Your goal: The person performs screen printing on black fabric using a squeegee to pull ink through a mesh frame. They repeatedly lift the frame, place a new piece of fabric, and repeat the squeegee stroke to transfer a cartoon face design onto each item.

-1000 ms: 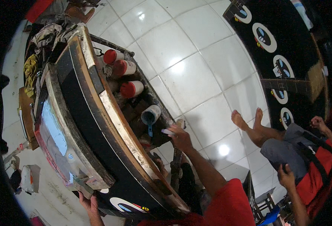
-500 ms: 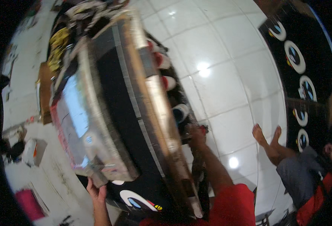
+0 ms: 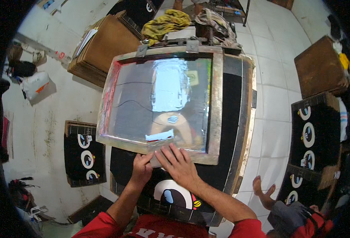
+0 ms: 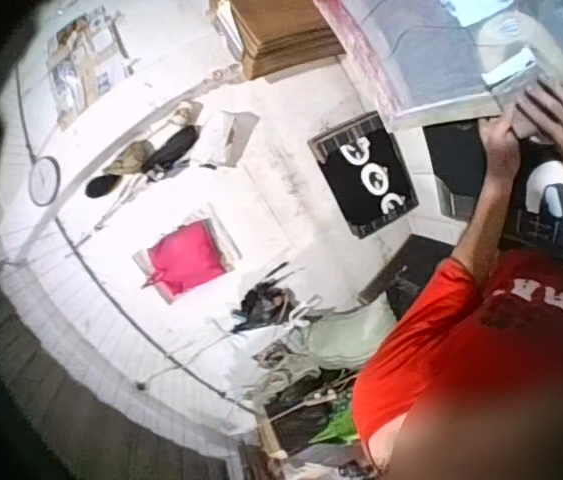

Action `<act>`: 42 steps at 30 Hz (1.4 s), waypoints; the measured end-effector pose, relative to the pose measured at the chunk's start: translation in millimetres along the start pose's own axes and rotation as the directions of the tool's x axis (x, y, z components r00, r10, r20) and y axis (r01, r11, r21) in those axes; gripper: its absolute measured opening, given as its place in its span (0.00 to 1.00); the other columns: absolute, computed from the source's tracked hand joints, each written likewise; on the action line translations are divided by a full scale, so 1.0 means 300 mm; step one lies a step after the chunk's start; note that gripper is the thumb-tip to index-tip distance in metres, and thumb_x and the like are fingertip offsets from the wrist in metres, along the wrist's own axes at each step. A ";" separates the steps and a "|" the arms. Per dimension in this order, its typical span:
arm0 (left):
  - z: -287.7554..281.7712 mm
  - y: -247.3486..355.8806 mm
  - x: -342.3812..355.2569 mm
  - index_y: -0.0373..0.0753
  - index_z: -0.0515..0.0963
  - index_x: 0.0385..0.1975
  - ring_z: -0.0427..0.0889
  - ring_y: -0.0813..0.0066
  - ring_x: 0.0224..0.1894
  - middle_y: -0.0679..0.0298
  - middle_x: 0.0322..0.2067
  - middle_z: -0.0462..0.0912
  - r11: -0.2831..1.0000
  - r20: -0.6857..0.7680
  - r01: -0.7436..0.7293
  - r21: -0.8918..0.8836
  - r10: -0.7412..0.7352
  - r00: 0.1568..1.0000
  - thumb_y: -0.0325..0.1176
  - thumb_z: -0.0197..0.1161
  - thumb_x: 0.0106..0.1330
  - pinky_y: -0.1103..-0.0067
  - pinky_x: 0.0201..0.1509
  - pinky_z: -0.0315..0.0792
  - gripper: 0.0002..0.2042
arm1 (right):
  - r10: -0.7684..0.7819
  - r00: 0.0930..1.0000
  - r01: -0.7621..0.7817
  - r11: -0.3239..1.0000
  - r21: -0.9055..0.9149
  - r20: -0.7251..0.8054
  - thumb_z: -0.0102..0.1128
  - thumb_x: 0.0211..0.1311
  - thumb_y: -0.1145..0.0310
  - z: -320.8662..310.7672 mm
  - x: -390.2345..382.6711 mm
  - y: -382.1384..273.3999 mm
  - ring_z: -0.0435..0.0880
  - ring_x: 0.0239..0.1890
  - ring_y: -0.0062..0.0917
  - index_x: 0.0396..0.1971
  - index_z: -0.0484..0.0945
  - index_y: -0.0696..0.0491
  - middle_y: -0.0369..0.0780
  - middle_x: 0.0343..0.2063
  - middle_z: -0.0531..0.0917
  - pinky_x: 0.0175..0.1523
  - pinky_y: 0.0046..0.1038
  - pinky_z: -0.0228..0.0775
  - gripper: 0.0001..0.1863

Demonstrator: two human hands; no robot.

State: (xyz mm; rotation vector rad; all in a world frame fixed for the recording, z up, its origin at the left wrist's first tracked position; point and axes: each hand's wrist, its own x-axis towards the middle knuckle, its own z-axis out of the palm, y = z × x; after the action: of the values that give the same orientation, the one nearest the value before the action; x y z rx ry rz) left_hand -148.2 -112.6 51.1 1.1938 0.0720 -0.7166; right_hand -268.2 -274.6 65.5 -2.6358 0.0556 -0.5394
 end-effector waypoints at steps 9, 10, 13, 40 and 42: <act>-0.056 0.042 0.020 0.37 0.59 0.69 0.75 0.67 0.62 0.58 0.60 0.74 0.936 -0.083 0.290 -0.201 -0.311 0.947 0.33 0.62 0.76 0.64 0.60 0.78 0.27 | -0.028 0.971 -0.001 0.993 -0.121 -0.239 0.67 0.37 0.76 -0.033 0.159 -0.021 0.75 0.61 0.33 0.58 0.83 0.42 0.31 0.58 0.82 0.62 0.43 0.61 0.38; -0.063 0.059 0.023 0.37 0.62 0.68 0.81 0.64 0.57 0.55 0.57 0.78 0.949 -0.116 0.306 -0.071 -0.312 0.943 0.43 0.55 0.80 0.62 0.55 0.80 0.24 | 0.006 0.962 -0.031 0.996 -0.085 -0.274 0.67 0.36 0.78 -0.062 0.228 0.004 0.77 0.58 0.36 0.55 0.83 0.44 0.33 0.56 0.84 0.61 0.43 0.64 0.36; -0.132 0.149 0.018 0.36 0.64 0.65 0.87 0.63 0.43 0.54 0.46 0.85 0.822 0.012 0.452 0.346 -0.485 0.874 0.42 0.57 0.80 0.71 0.41 0.84 0.22 | 0.090 0.930 -0.105 0.994 -0.023 -0.357 0.65 0.37 0.83 -0.112 0.472 0.137 0.82 0.48 0.42 0.49 0.83 0.50 0.41 0.47 0.86 0.54 0.39 0.70 0.30; -0.438 0.123 0.111 0.44 0.59 0.75 0.48 0.40 0.78 0.48 0.75 0.55 -0.224 0.422 -0.363 0.905 0.355 0.834 0.55 0.73 0.58 0.37 0.76 0.39 0.46 | 0.299 0.945 -0.209 0.864 -0.459 0.133 0.75 0.49 0.69 0.066 0.771 0.273 0.81 0.39 0.40 0.38 0.78 0.50 0.40 0.33 0.81 0.42 0.42 0.66 0.17; -0.439 0.120 0.110 0.43 0.60 0.75 0.48 0.40 0.78 0.48 0.75 0.56 -0.229 0.415 -0.354 0.907 0.343 0.842 0.55 0.72 0.58 0.37 0.76 0.39 0.46 | 0.280 0.947 -0.202 0.902 -0.382 0.160 0.76 0.49 0.68 0.042 0.753 0.265 0.81 0.39 0.40 0.39 0.78 0.50 0.40 0.33 0.82 0.43 0.42 0.67 0.17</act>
State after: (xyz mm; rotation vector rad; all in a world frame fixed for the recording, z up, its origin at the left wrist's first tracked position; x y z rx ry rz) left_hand -61.8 -7.7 15.3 2.5920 -1.0763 -0.0459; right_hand -51.1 -369.3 103.0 -2.9665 0.4533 -0.1712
